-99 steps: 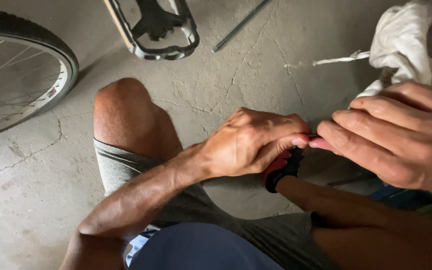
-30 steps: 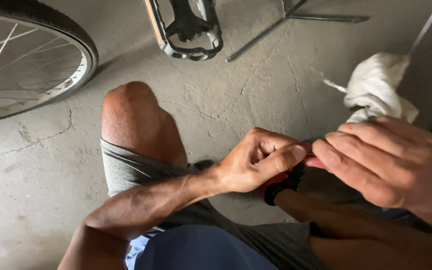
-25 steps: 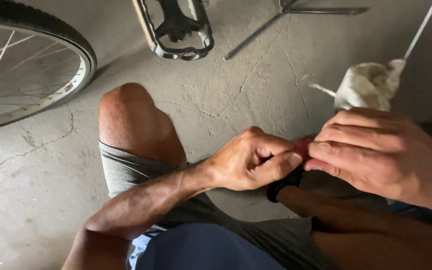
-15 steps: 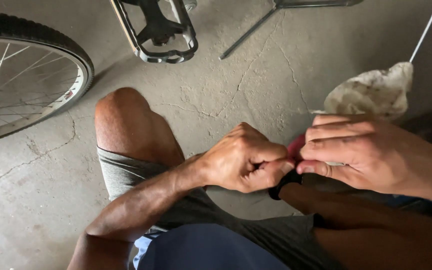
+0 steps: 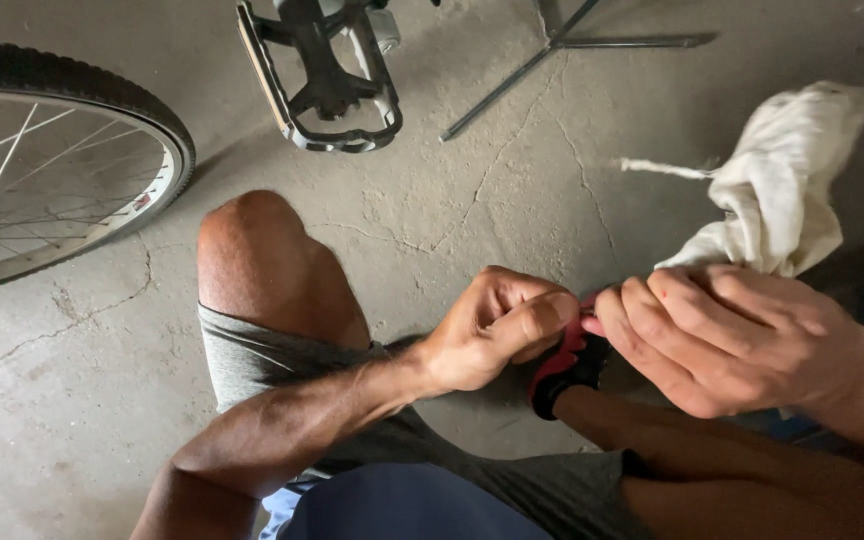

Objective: The person cleans a bicycle cable by hand and with a cloth, then inserts the cable into the bicycle's brake mechanism.

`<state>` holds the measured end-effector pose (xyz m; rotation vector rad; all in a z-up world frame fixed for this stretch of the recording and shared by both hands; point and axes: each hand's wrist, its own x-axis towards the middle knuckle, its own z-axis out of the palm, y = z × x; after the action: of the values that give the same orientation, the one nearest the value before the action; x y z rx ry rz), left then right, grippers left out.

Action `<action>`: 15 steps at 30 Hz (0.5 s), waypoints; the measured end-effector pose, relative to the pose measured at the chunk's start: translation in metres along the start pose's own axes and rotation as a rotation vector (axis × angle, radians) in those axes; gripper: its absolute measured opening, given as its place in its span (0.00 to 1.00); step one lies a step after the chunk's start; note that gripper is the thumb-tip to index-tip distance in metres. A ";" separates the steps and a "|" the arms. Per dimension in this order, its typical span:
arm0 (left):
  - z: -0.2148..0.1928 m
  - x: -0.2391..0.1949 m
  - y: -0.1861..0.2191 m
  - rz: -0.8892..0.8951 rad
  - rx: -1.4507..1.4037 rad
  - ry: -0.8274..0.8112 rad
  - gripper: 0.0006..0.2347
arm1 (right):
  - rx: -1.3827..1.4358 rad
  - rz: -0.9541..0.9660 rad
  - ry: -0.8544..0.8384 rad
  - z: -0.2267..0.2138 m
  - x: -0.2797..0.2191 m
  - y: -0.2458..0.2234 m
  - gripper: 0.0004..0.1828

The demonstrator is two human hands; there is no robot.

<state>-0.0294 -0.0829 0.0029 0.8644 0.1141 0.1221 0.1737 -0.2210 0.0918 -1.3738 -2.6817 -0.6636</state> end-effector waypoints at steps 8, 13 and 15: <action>-0.002 -0.003 0.010 0.023 0.019 -0.011 0.20 | 0.287 0.204 0.026 0.016 -0.005 -0.003 0.13; -0.013 -0.005 0.025 0.173 0.466 -0.132 0.19 | 0.993 0.419 -0.020 0.017 0.007 0.000 0.09; -0.016 -0.001 0.028 0.315 0.606 -0.162 0.19 | 1.099 0.465 -0.065 0.019 0.000 -0.003 0.10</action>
<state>-0.0346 -0.0533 0.0137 1.4913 -0.1478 0.3218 0.1743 -0.2150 0.0731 -1.4797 -1.9716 0.7838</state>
